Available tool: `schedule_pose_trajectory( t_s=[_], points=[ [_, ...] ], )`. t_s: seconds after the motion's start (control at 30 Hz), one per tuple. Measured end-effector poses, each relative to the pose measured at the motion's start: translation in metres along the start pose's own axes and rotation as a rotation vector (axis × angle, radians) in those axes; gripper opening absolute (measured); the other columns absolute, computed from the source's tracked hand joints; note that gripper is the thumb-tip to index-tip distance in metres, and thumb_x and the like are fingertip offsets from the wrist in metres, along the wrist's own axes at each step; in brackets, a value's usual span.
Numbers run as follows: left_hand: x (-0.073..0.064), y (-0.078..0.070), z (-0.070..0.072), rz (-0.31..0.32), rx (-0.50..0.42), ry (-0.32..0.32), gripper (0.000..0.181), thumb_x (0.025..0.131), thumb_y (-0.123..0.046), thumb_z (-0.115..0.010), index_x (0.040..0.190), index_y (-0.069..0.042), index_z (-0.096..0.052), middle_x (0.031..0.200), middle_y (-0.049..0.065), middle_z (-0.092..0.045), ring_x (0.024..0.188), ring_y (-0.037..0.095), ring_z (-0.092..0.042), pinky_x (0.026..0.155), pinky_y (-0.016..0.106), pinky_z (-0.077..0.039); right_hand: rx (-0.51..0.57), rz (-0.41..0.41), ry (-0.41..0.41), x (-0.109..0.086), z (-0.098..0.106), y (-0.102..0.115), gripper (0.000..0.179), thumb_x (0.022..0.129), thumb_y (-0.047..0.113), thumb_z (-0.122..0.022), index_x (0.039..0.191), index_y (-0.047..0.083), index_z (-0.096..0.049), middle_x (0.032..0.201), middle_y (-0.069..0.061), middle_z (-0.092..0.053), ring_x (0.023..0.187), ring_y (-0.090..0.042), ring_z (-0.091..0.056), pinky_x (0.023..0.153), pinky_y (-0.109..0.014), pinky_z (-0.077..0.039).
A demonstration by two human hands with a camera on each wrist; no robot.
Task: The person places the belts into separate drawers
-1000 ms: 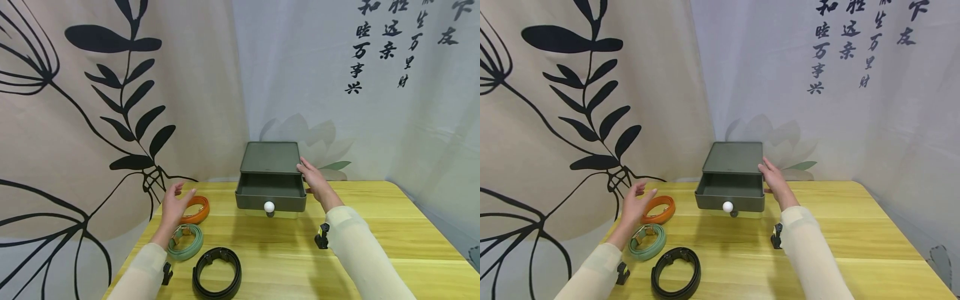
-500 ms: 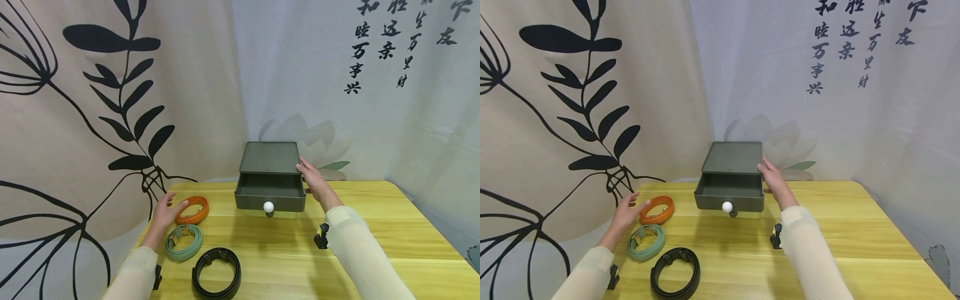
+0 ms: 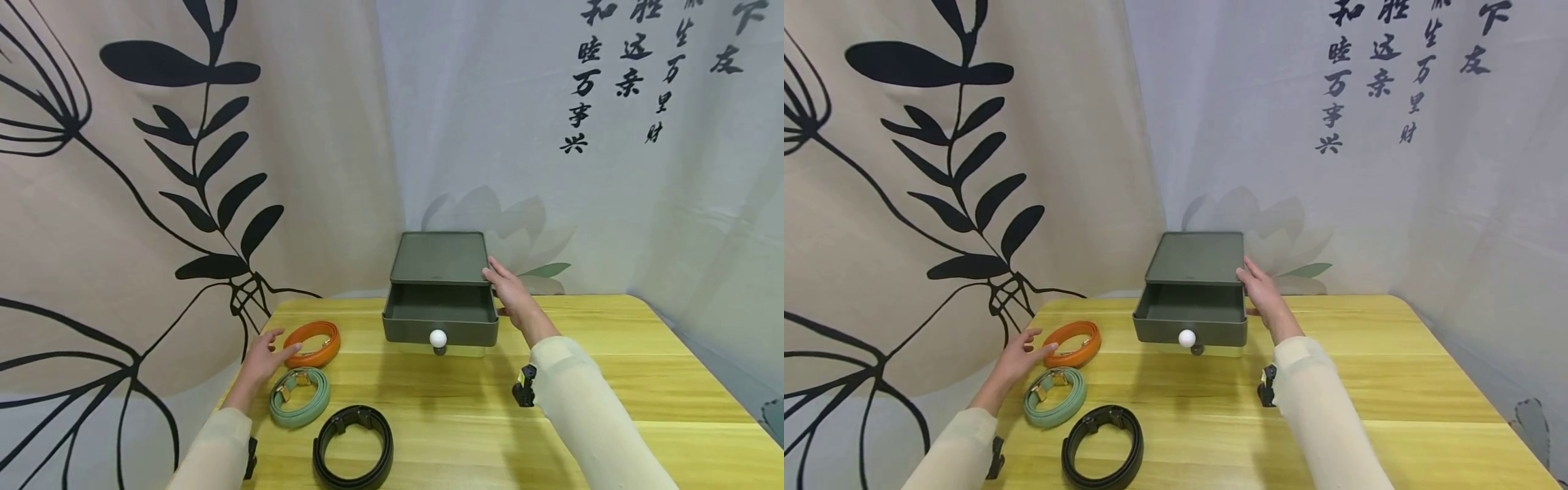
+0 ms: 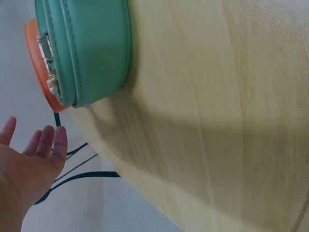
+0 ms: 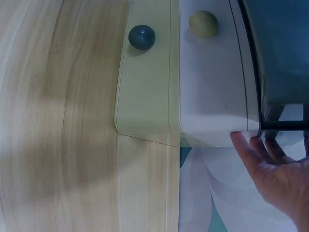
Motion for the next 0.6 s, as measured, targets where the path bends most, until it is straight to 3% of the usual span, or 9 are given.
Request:
schedule_pose_trajectory(
  t_s=[0.33,0.6],
  points=[
    [-0.001,0.012,-0.003,0.007,0.051,0.043,0.084,0.092,-0.057,-0.063,0.148,-0.001,-0.037,0.150,0.033,-0.027,0.131,0.051,-0.036,0.101,0.062,-0.037,-0.015,0.000,0.002,0.003,0.001,-0.001,0.062,0.107,0.045,-0.036,0.159,0.036,-0.004,0.166,-0.009,-0.001,0.148,-0.043,-0.010,0.108,-0.070,-0.021],
    [0.002,0.017,-0.006,-0.006,0.041,0.098,0.078,0.094,-0.053,-0.063,0.146,0.001,-0.040,0.149,0.035,-0.027,0.133,0.053,-0.032,0.103,0.065,-0.033,0.005,-0.013,0.010,-0.004,0.000,0.005,0.062,0.107,0.043,-0.037,0.159,0.035,-0.004,0.166,-0.009,0.000,0.148,-0.042,-0.010,0.108,-0.069,-0.022]
  ],
)
Point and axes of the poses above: each hand's wrist, its own x-axis towards the middle knuckle, its own z-axis out of the back of the hand, y = z × x, the point moved 1 cm from there along x, towards the middle knuckle
